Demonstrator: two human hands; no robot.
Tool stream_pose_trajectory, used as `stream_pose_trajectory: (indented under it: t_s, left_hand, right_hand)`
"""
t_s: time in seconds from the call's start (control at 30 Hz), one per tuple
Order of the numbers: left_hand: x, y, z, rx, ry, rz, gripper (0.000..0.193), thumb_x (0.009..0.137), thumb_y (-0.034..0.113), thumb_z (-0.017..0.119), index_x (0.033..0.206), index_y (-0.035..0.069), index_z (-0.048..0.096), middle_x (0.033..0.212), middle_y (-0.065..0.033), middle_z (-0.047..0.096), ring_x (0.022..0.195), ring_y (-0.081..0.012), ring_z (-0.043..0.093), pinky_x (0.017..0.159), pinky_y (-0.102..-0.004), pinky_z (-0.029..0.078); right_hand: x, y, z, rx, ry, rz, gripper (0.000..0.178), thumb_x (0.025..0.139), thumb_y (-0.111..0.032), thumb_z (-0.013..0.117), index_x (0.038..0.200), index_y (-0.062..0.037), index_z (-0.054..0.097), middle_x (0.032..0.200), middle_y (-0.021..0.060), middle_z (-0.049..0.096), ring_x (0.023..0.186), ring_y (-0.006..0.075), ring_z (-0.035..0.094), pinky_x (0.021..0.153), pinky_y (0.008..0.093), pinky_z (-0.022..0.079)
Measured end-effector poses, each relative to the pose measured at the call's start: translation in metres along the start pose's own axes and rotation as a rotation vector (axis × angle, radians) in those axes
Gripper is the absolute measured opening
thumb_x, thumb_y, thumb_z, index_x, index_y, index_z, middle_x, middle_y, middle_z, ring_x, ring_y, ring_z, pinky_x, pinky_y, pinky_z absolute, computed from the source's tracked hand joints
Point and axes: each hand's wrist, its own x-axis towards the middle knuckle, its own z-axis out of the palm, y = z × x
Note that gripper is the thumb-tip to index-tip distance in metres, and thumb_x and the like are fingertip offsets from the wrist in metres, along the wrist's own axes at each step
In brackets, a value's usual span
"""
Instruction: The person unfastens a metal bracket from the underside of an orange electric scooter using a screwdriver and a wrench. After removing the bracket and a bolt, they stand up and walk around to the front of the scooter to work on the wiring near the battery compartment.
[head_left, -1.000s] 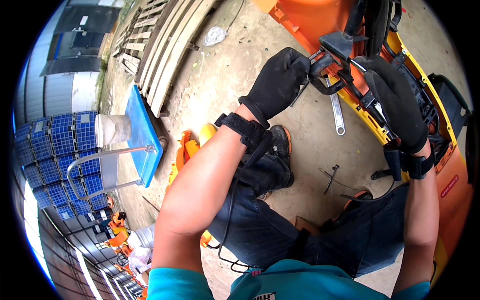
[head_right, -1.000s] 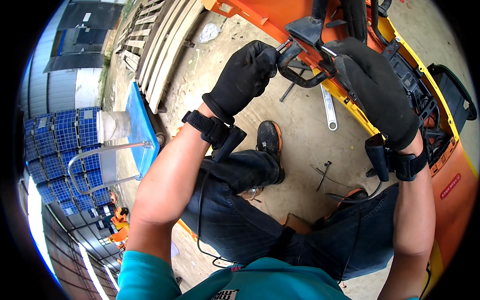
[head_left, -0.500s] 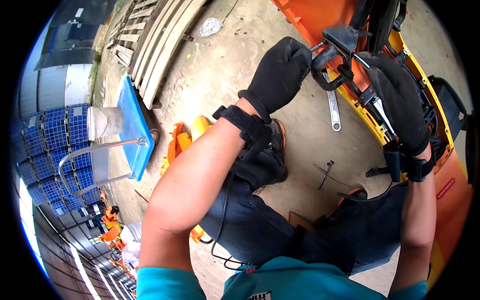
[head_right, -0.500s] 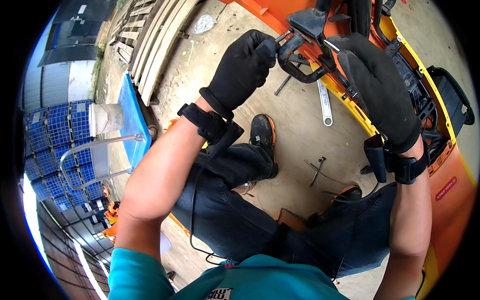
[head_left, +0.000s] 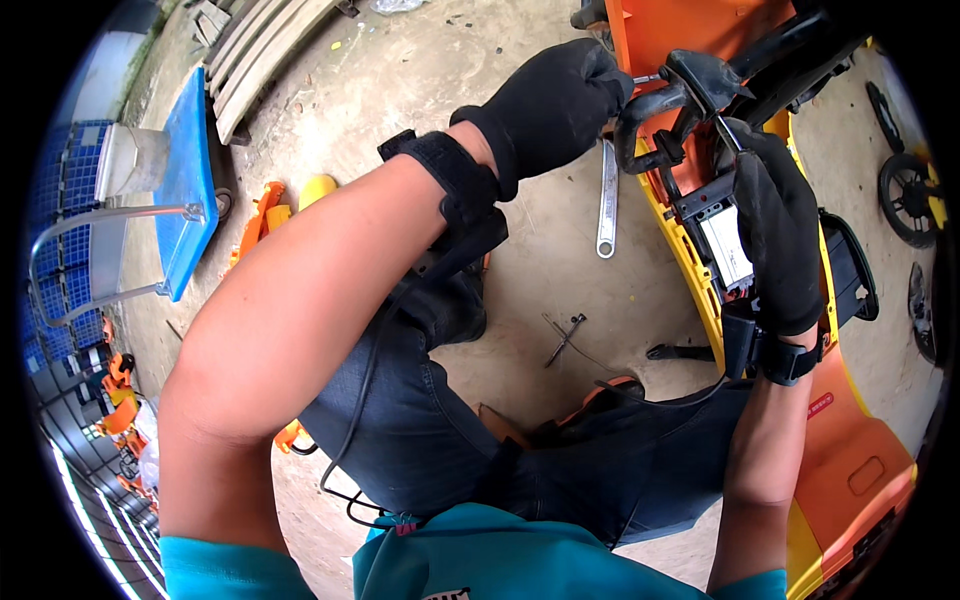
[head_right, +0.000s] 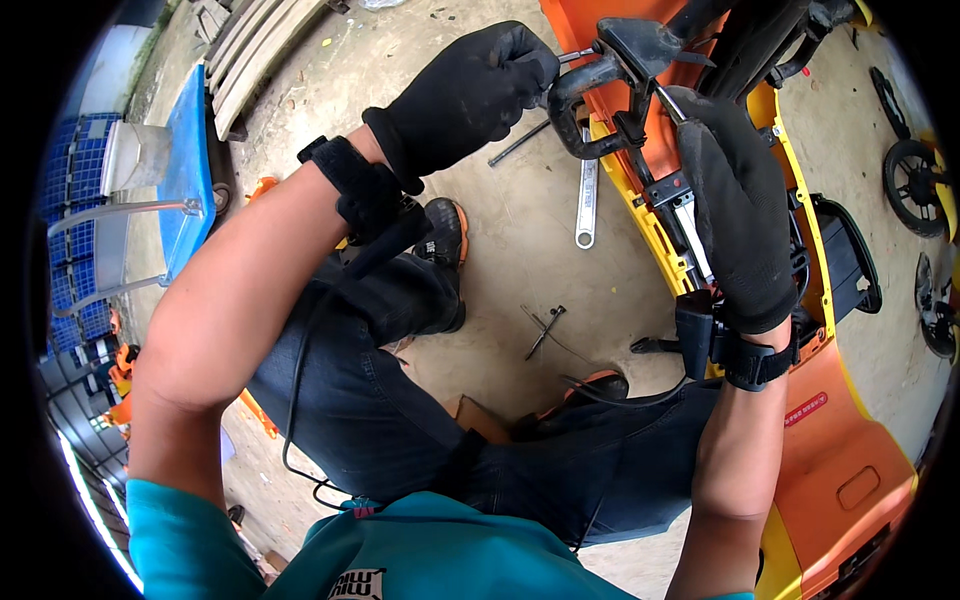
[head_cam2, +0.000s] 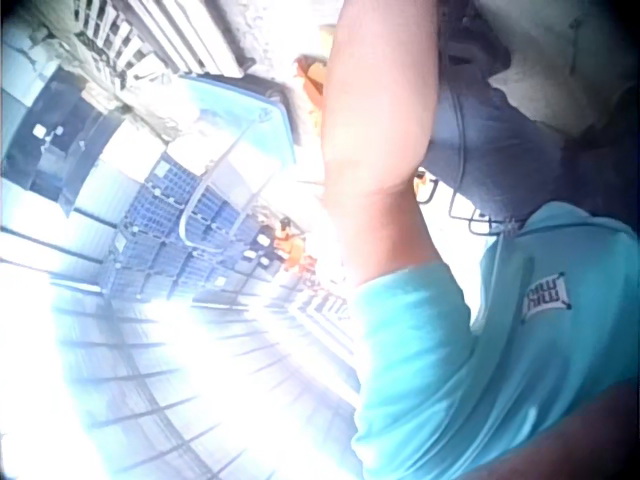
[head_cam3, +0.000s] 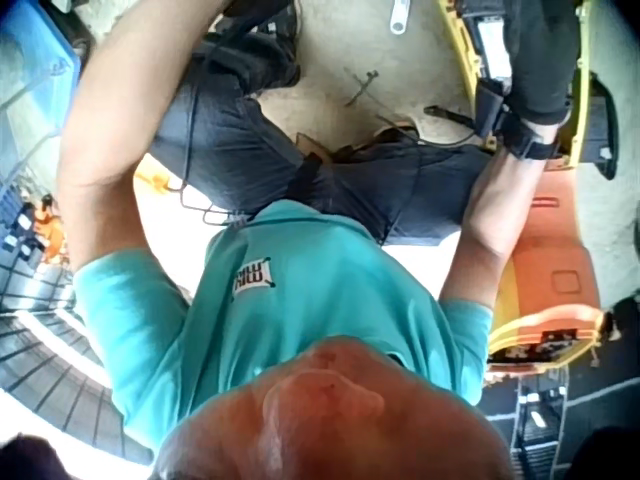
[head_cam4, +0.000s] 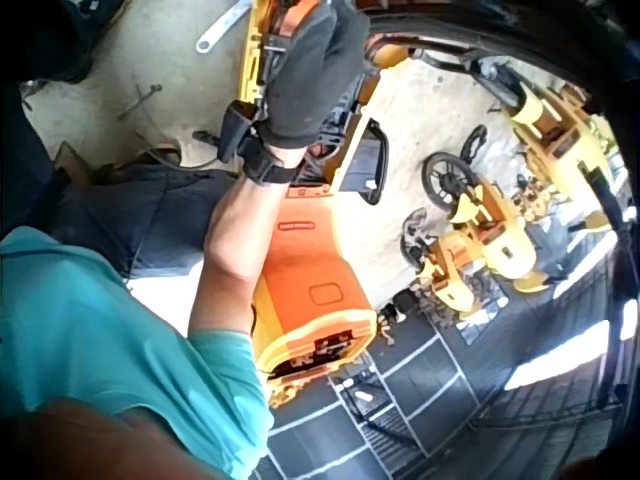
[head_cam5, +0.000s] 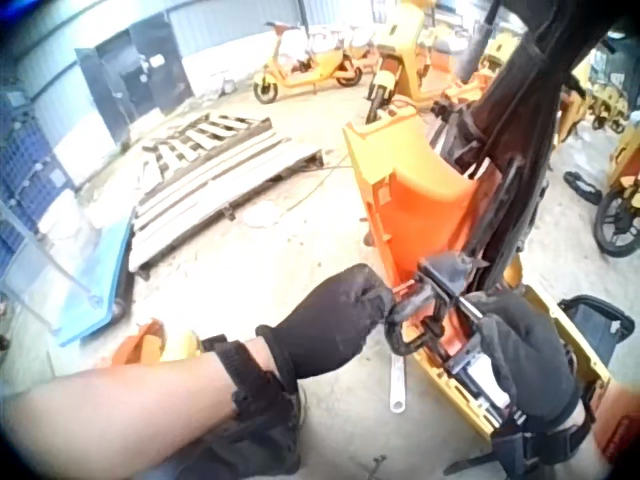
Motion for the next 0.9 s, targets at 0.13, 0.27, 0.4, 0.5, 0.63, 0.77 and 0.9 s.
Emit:
stream_pose_trajectory:
  t_s: [0.13, 0.27, 0.4, 0.5, 0.63, 0.77, 0.9]
  left_hand:
    - [-0.003, 0.023, 0.009, 0.026, 0.108, -0.247, 0.017, 0.094, 0.019, 0.053, 0.095, 0.002, 0.055, 0.074, -0.0114, 0.057, 0.066, -0.0218, 0.054, 0.064, -0.0336, 0.045]
    - [-0.005, 0.029, 0.009, 0.006, 0.122, -0.285, 0.016, 0.094, 0.018, 0.053, 0.092, 0.001, 0.054, 0.075, -0.0116, 0.057, 0.068, -0.0218, 0.054, 0.066, -0.0344, 0.045]
    - [-0.004, 0.030, 0.009, -0.029, 0.108, -0.308, 0.016, 0.094, 0.018, 0.053, 0.092, 0.002, 0.055, 0.076, -0.0102, 0.057, 0.069, -0.0198, 0.054, 0.066, -0.0334, 0.045]
    - [-0.004, 0.027, 0.008, -0.013, 0.093, -0.310, 0.017, 0.094, 0.018, 0.052, 0.092, 0.002, 0.056, 0.076, -0.0089, 0.057, 0.069, -0.0179, 0.053, 0.066, -0.0324, 0.045]
    - [-0.004, 0.026, 0.008, -0.031, 0.086, -0.325, 0.018, 0.094, 0.019, 0.052, 0.092, 0.002, 0.056, 0.075, -0.0083, 0.057, 0.069, -0.0171, 0.053, 0.066, -0.0320, 0.044]
    - [-0.005, 0.028, 0.008, -0.048, 0.083, -0.330, 0.018, 0.094, 0.019, 0.052, 0.092, 0.002, 0.056, 0.075, -0.0081, 0.056, 0.069, -0.0169, 0.053, 0.066, -0.0318, 0.044]
    - [-0.005, 0.030, 0.006, -0.030, 0.075, -0.336, 0.018, 0.094, 0.019, 0.051, 0.091, 0.002, 0.056, 0.074, -0.0071, 0.056, 0.069, -0.0162, 0.052, 0.066, -0.0312, 0.044]
  right_hand:
    - [0.000, -0.004, -0.001, 0.037, 0.005, 0.050, 0.032, 0.098, -0.022, 0.050, 0.119, 0.0004, 0.060, 0.105, 0.0084, 0.062, 0.097, 0.0151, 0.056, 0.090, 0.0277, 0.041]
    - [0.001, -0.004, -0.002, 0.040, -0.012, 0.047, 0.031, 0.098, -0.020, 0.050, 0.119, 0.0006, 0.060, 0.106, 0.0085, 0.062, 0.098, 0.0154, 0.057, 0.090, 0.0277, 0.042]
    - [0.002, 0.000, -0.003, 0.042, 0.000, 0.049, 0.032, 0.098, -0.021, 0.051, 0.119, 0.0003, 0.060, 0.106, 0.0080, 0.062, 0.098, 0.0153, 0.056, 0.090, 0.0278, 0.042]
    - [0.002, 0.000, -0.003, 0.052, 0.002, 0.041, 0.032, 0.098, -0.022, 0.051, 0.119, -0.0002, 0.061, 0.105, 0.0077, 0.061, 0.099, 0.0151, 0.056, 0.091, 0.0278, 0.041]
    - [0.002, 0.002, -0.004, 0.043, -0.011, 0.068, 0.032, 0.098, -0.022, 0.051, 0.119, -0.0007, 0.061, 0.107, 0.0077, 0.062, 0.100, 0.0149, 0.056, 0.091, 0.0277, 0.041]
    - [0.002, 0.002, -0.005, 0.030, -0.014, 0.066, 0.031, 0.098, -0.022, 0.051, 0.119, -0.0011, 0.062, 0.108, 0.0078, 0.062, 0.100, 0.0148, 0.056, 0.092, 0.0274, 0.041]
    - [0.002, 0.002, -0.005, 0.026, -0.011, 0.058, 0.032, 0.098, -0.021, 0.051, 0.120, -0.0014, 0.061, 0.109, 0.0076, 0.062, 0.100, 0.0146, 0.056, 0.092, 0.0275, 0.041]
